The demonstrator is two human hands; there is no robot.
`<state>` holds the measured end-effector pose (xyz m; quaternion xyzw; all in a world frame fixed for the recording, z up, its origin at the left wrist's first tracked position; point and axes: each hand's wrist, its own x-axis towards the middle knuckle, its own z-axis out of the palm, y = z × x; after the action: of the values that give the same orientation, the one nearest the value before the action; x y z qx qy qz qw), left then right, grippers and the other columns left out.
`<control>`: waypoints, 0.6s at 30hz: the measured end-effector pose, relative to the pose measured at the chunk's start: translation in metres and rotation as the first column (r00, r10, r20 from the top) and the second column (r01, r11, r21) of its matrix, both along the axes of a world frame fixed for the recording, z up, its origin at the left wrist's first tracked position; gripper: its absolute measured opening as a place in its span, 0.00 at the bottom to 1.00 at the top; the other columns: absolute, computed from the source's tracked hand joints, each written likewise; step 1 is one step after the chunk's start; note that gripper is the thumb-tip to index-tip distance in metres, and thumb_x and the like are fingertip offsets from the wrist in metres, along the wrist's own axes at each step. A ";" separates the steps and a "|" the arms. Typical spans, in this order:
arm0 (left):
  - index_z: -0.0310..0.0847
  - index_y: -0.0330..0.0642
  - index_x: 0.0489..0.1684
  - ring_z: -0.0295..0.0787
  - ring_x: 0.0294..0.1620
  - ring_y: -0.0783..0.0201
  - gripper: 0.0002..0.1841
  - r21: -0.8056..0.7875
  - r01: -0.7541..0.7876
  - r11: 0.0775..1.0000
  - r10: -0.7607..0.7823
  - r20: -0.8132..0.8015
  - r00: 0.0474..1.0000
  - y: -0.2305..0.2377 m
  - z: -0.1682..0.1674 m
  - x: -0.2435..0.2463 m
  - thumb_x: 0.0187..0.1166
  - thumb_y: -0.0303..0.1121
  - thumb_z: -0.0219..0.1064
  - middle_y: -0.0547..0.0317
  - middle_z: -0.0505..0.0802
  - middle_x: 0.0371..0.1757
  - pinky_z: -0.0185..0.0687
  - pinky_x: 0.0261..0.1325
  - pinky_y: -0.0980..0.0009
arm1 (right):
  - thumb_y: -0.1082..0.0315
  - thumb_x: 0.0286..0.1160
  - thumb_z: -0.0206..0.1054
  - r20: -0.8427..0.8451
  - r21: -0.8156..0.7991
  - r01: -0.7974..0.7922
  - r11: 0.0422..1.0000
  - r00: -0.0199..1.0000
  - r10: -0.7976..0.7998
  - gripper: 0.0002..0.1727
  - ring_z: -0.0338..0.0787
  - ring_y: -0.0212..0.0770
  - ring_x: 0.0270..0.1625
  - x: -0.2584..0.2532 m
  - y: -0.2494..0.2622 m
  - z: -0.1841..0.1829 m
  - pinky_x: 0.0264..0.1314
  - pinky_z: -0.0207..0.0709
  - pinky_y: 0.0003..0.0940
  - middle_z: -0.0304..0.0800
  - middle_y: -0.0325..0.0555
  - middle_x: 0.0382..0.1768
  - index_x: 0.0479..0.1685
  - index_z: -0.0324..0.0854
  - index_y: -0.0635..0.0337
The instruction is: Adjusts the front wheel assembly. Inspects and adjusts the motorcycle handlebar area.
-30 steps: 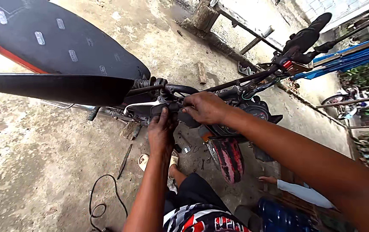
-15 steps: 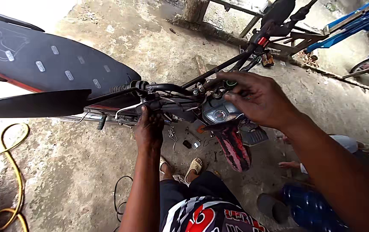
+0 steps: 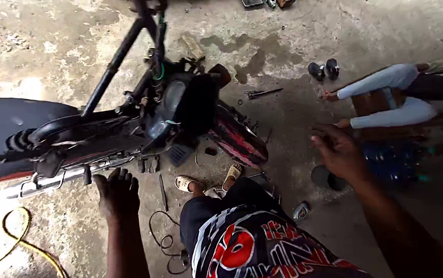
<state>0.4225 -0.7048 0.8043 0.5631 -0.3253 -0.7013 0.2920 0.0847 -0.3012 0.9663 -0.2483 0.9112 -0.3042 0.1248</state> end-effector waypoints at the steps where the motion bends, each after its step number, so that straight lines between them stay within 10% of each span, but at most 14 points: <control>1: 0.77 0.47 0.63 0.87 0.43 0.70 0.34 0.021 0.021 1.000 -0.023 0.129 0.991 0.021 -0.012 0.004 0.91 0.64 0.34 0.66 0.90 0.45 0.84 0.48 0.66 | 0.57 0.86 0.61 0.041 -0.006 0.037 0.999 0.998 -0.037 0.22 0.91 0.39 0.38 -0.006 0.024 -0.012 0.46 0.90 0.43 0.89 0.52 0.58 0.74 0.80 0.55; 6: 0.76 0.34 0.62 0.82 0.36 0.65 0.35 0.259 0.149 0.955 -0.273 0.557 0.784 0.157 -0.067 0.041 0.90 0.63 0.47 0.55 0.86 0.41 0.83 0.42 0.61 | 0.51 0.88 0.61 0.196 0.163 0.046 0.986 0.978 -0.078 0.23 0.92 0.42 0.40 -0.043 0.113 -0.060 0.49 0.89 0.49 0.91 0.48 0.56 0.75 0.81 0.49; 10: 0.77 0.28 0.66 0.86 0.42 0.53 0.33 0.528 0.243 0.814 -0.561 0.606 0.564 0.245 -0.083 0.051 0.91 0.57 0.53 0.40 0.89 0.48 0.84 0.48 0.53 | 0.46 0.89 0.57 0.329 0.379 -0.100 0.920 0.944 -0.033 0.26 0.92 0.50 0.55 -0.073 0.161 -0.087 0.64 0.83 0.57 0.88 0.51 0.65 0.75 0.81 0.51; 18: 0.76 0.34 0.73 0.90 0.59 0.44 0.27 0.557 0.537 0.634 -0.773 0.473 0.422 0.234 -0.106 -0.026 0.91 0.49 0.58 0.37 0.90 0.63 0.84 0.60 0.44 | 0.46 0.90 0.56 0.393 0.451 -0.207 0.868 0.919 0.014 0.24 0.90 0.48 0.64 -0.118 0.162 -0.101 0.71 0.79 0.56 0.89 0.48 0.64 0.69 0.85 0.51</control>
<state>0.3967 -0.4713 0.6980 0.6396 -0.4844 -0.5439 -0.2459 -0.0329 -0.1394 0.8656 -0.1986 0.9006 -0.1010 0.3732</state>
